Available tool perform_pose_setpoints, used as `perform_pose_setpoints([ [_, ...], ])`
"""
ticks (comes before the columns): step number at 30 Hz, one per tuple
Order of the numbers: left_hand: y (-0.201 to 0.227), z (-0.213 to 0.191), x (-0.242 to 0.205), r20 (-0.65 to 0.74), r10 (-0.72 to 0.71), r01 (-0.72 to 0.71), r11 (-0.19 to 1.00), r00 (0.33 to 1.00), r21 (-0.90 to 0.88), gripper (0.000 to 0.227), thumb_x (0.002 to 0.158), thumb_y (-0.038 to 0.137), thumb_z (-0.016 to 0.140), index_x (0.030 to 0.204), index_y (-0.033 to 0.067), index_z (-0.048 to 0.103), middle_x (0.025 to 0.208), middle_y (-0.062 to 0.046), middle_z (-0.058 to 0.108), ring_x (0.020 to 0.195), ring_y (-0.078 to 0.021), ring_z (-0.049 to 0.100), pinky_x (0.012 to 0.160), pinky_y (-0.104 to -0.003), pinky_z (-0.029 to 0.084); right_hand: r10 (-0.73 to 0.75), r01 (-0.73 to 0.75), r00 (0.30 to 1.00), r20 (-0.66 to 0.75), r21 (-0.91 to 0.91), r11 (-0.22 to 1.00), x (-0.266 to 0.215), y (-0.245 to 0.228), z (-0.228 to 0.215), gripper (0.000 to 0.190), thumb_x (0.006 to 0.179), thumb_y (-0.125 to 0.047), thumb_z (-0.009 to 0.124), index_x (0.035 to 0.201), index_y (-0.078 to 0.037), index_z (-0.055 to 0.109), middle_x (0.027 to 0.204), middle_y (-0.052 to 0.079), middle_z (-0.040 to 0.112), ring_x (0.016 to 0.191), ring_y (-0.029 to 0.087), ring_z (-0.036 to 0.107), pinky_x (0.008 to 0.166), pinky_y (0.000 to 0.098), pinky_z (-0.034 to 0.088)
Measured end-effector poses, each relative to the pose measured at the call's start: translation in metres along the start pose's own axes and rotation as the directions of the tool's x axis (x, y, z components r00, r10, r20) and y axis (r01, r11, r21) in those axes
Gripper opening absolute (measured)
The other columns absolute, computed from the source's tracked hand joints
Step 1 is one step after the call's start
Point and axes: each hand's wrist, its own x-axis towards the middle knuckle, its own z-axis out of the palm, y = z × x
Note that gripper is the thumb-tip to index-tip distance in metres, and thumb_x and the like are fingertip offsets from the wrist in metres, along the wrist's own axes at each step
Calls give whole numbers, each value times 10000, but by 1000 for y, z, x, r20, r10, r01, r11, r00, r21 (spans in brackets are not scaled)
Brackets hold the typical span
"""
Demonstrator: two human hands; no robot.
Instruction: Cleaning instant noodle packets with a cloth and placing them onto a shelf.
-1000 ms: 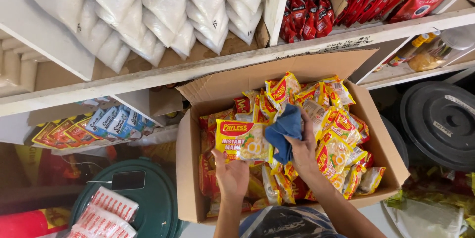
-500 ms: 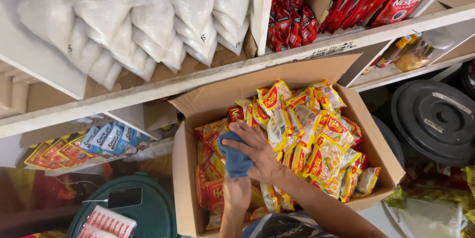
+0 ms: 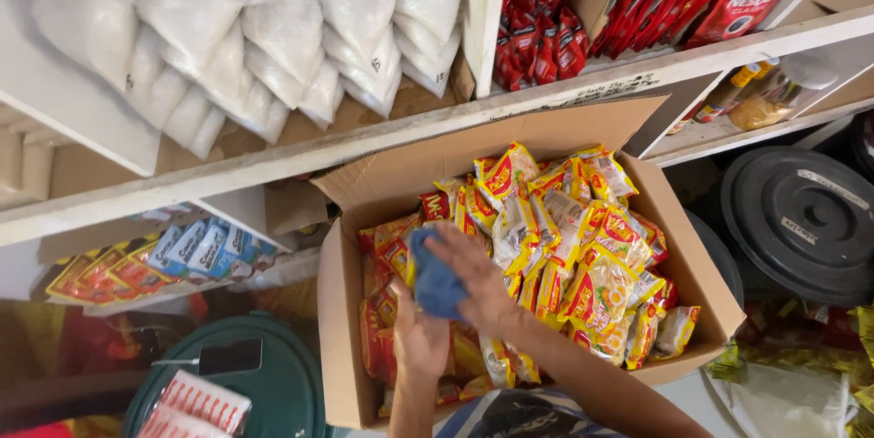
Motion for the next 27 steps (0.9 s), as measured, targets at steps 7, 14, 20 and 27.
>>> perform_pose_setpoints([
  [7,47,36,-12,148,50,-57,997,988,47,683,1035,534,363,1515,50,413,1252,-160,639,987,-225,638,796,-412,528,730,-556,654,198,779,288,-10,62,-26,309,835,-151,795,1102,-65,667,952,44,677,796,152,606,762,285,494],
  [14,41,46,17,-142,260,-235,957,955,173,606,962,476,506,1439,103,508,1301,-144,559,1042,-271,602,817,-445,498,499,-553,818,287,630,545,-16,47,-23,504,703,54,862,1170,-22,689,874,9,713,744,94,608,722,247,530],
  [20,2,35,6,-279,463,-321,843,841,432,884,778,502,577,1559,230,265,1599,-139,319,1391,-433,390,1058,-658,383,340,-316,937,-75,228,921,0,-14,-20,724,673,-62,860,1353,-66,611,1188,95,745,949,197,740,836,274,586],
  [27,-15,-53,27,-101,180,-187,980,978,-65,751,923,689,496,1381,97,561,1234,-138,663,1073,-265,641,881,-408,534,127,-142,990,66,372,917,-19,-28,-8,670,734,-40,770,1375,-25,577,1396,147,653,1257,286,651,1079,374,518],
])
